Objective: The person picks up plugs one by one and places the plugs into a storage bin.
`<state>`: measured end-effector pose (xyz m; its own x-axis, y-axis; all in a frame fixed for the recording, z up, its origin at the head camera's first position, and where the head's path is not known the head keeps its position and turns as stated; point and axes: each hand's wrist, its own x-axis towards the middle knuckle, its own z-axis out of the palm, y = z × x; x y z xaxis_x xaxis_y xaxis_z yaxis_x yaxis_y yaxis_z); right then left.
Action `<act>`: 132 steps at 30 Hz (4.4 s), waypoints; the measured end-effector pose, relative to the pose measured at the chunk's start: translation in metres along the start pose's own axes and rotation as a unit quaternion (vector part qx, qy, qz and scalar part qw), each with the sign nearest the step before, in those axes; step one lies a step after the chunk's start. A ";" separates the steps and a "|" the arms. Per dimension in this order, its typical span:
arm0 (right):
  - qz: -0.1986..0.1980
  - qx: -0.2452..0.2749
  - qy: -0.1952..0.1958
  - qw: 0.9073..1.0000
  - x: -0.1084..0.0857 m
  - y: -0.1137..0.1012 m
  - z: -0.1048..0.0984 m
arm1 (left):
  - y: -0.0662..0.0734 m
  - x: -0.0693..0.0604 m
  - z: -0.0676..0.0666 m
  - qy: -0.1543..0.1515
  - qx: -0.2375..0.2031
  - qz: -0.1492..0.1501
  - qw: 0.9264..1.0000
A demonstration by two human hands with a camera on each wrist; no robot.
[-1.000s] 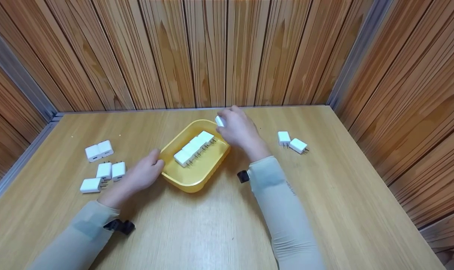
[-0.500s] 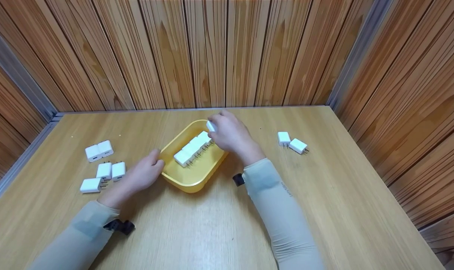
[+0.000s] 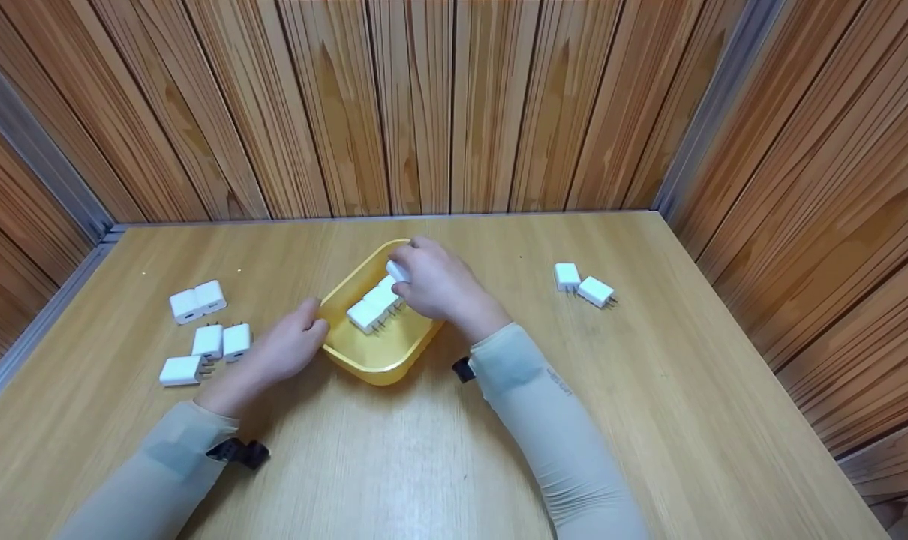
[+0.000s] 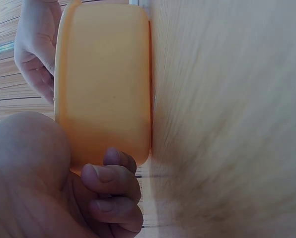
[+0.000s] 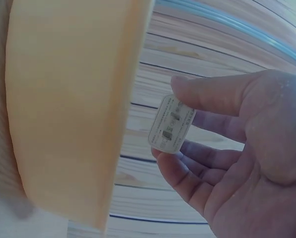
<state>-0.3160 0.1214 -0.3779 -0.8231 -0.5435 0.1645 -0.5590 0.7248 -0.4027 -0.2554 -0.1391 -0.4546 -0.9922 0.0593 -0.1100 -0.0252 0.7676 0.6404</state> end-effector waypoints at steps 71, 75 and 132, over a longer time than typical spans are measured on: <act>-0.152 -0.053 -0.113 0.980 0.005 -0.032 0.076 | 0.000 0.001 -0.001 0.000 -0.024 0.005 1.000; -0.175 -0.052 -0.113 0.977 0.004 -0.030 0.072 | 0.001 0.001 -0.001 0.007 -0.012 0.016 1.000; -0.150 -0.090 -0.061 0.983 0.006 -0.026 0.066 | -0.001 0.000 -0.001 0.009 -0.009 0.016 1.000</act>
<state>-0.2999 0.0708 -0.4259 -0.6071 -0.7826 0.1378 -0.7920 0.5818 -0.1852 -0.2551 -0.1405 -0.4542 -0.9946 0.0724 -0.0748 0.0055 0.7541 0.6567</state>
